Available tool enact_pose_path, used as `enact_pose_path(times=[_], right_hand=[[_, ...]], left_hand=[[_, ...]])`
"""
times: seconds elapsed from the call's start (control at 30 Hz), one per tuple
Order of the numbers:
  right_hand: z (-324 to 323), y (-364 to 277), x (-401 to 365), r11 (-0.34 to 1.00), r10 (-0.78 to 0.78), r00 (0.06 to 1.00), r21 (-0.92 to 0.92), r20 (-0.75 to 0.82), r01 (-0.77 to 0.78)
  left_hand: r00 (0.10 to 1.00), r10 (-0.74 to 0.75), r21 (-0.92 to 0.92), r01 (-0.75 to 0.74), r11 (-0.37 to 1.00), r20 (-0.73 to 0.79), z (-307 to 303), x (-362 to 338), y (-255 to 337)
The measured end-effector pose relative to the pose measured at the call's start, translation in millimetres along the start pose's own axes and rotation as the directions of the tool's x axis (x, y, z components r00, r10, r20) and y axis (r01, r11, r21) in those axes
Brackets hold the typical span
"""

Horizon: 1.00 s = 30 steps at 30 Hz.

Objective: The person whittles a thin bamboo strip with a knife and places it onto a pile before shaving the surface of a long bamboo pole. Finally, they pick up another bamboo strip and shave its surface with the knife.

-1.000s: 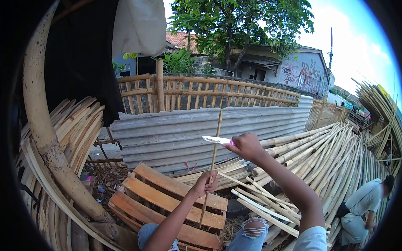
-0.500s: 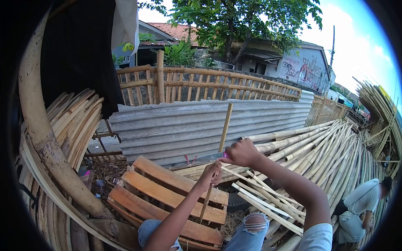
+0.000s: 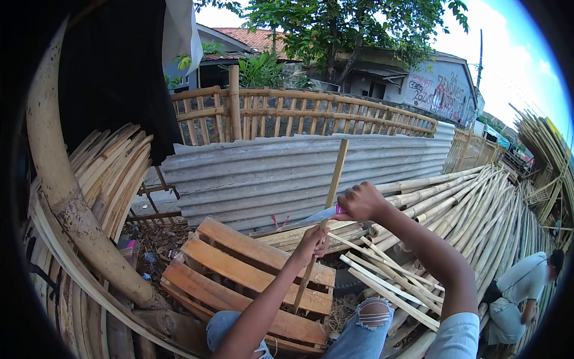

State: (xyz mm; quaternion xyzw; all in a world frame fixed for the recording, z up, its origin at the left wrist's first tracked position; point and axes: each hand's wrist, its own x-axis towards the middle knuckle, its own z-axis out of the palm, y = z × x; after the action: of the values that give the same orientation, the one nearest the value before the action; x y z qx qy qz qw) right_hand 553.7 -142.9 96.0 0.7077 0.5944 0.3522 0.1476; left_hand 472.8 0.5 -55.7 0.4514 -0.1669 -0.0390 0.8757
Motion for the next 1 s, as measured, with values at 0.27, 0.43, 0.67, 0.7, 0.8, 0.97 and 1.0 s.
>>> enact_pose_path(times=[0.27,0.43,0.67,0.7,0.8,0.97,1.0], right_hand=[[-64.1,127.1,-43.4,0.412,0.888,0.353,0.168,-0.294,-0.896],[-86.7,46.8,-14.8,0.565,0.812,0.566,0.434,-0.142,-0.701],[-19.9,-53.8,-13.3,0.877,0.414,0.899,0.202,0.143,-0.436],[-15.7,-53.7,-13.1,0.885,0.395,0.906,0.204,0.149,-0.419],[-18.0,-22.2,-3.7,0.887,0.432,0.901,0.195,-0.037,-0.418],[-47.8,74.3,20.9,0.527,0.847,0.525,0.248,-0.079,-0.813],[-46.3,65.8,22.2,0.584,0.807,0.584,0.269,-0.089,-0.766]], left_hand=[[1.000,0.020,-0.007,-0.020,1.000,-0.006,-2.9,-14.0,4.6],[0.999,0.048,0.008,-0.048,0.999,-0.018,2.2,-11.0,7.0],[0.988,0.068,0.060,-0.060,0.996,-0.140,7.4,-14.1,8.8],[0.987,0.071,0.065,-0.062,0.996,-0.141,6.0,-14.2,9.9],[0.996,0.047,0.031,-0.045,0.998,-0.072,0.4,-12.0,7.1],[0.998,0.023,-0.046,-0.020,0.999,0.060,3.2,-11.8,-0.3],[0.998,0.004,-0.064,0.001,0.998,0.064,3.3,-12.8,0.1]])
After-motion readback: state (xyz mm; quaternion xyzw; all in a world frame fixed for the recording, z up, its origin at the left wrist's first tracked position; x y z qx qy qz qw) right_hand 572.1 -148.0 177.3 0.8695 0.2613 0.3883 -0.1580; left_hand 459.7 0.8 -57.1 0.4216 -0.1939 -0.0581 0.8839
